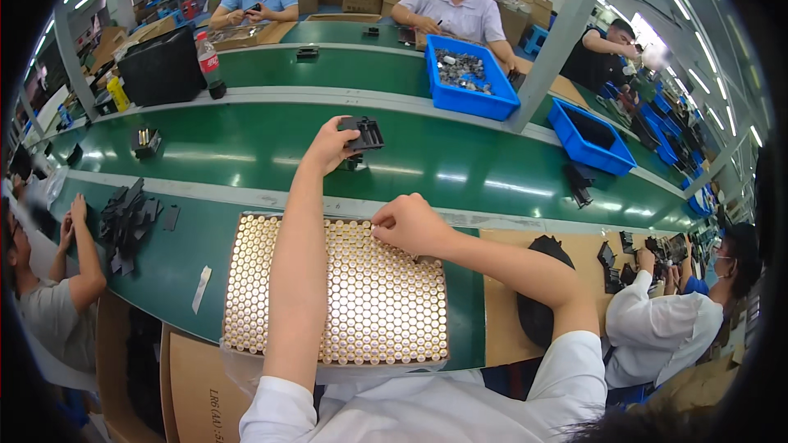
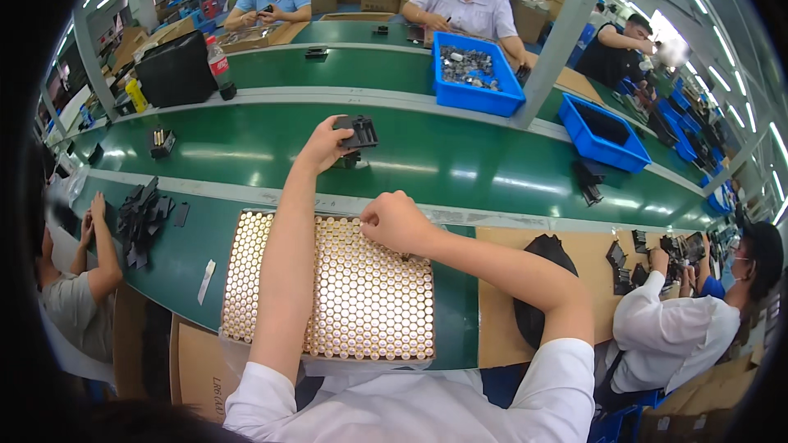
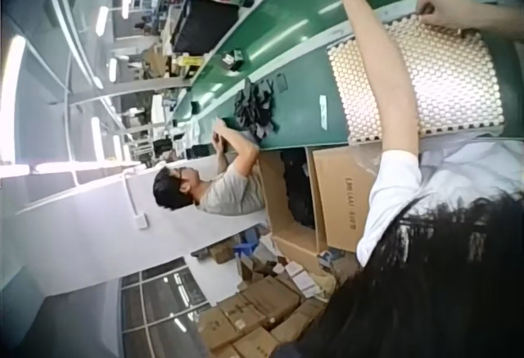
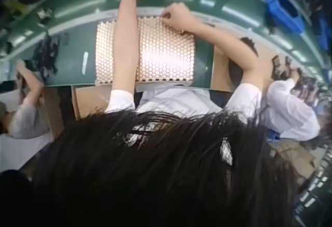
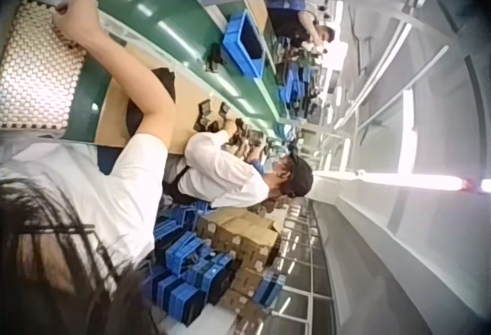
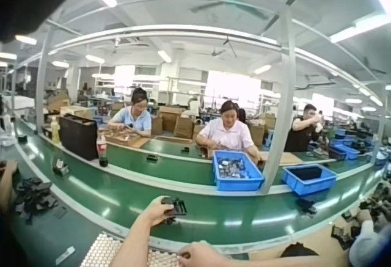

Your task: The person inserts batteries from a box into plastic battery holders and places the assembled holders onto a testing device on the assembly line.

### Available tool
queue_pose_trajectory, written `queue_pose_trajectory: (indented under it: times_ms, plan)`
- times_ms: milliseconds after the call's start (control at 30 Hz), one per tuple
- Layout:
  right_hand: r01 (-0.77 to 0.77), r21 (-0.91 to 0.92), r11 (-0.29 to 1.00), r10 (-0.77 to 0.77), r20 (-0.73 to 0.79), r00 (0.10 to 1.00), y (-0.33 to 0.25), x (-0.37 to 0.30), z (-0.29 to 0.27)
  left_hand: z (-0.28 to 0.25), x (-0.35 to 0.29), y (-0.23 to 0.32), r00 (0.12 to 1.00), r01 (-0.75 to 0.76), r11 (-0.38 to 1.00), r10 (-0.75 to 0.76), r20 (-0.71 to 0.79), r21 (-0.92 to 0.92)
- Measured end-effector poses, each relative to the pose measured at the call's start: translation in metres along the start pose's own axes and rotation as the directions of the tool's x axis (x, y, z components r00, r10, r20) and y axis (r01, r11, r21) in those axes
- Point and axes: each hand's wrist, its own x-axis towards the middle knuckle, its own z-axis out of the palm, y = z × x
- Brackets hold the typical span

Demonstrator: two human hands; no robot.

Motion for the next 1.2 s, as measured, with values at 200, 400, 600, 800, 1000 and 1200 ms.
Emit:
queue_pose_trajectory:
  times_ms: [200,400,600,800,1000,1200]
  plan:
    - [0.109,-0.136,0.985,-0.101,0.067,0.993,0.005,0.006,-0.017,0.007,-0.005,0.007,0.998,-0.031,0.999,0.032,0.059,-0.020]
    - [0.039,0.041,0.998,-0.040,0.030,0.999,0.003,0.033,-0.067,0.004,-0.008,0.004,0.988,0.000,0.999,-0.007,0.152,0.047]
    - [0.051,0.021,0.998,-0.047,-0.143,0.989,0.024,0.105,-0.074,0.005,-0.005,0.005,0.982,0.026,0.997,-0.038,0.186,0.069]
    - [0.124,-0.193,0.973,-0.165,-0.211,0.964,0.062,0.179,-0.050,0.008,-0.003,0.007,0.976,-0.002,1.000,0.008,0.217,-0.028]
    - [0.181,-0.244,0.953,-0.243,-0.253,0.936,0.061,0.184,-0.035,0.007,-0.008,0.005,0.997,-0.007,0.998,0.003,0.081,0.054]
    - [0.138,-0.008,0.990,-0.133,-0.322,0.937,0.051,0.182,-0.031,-0.005,0.004,0.008,0.998,-0.053,0.984,0.049,0.024,0.168]
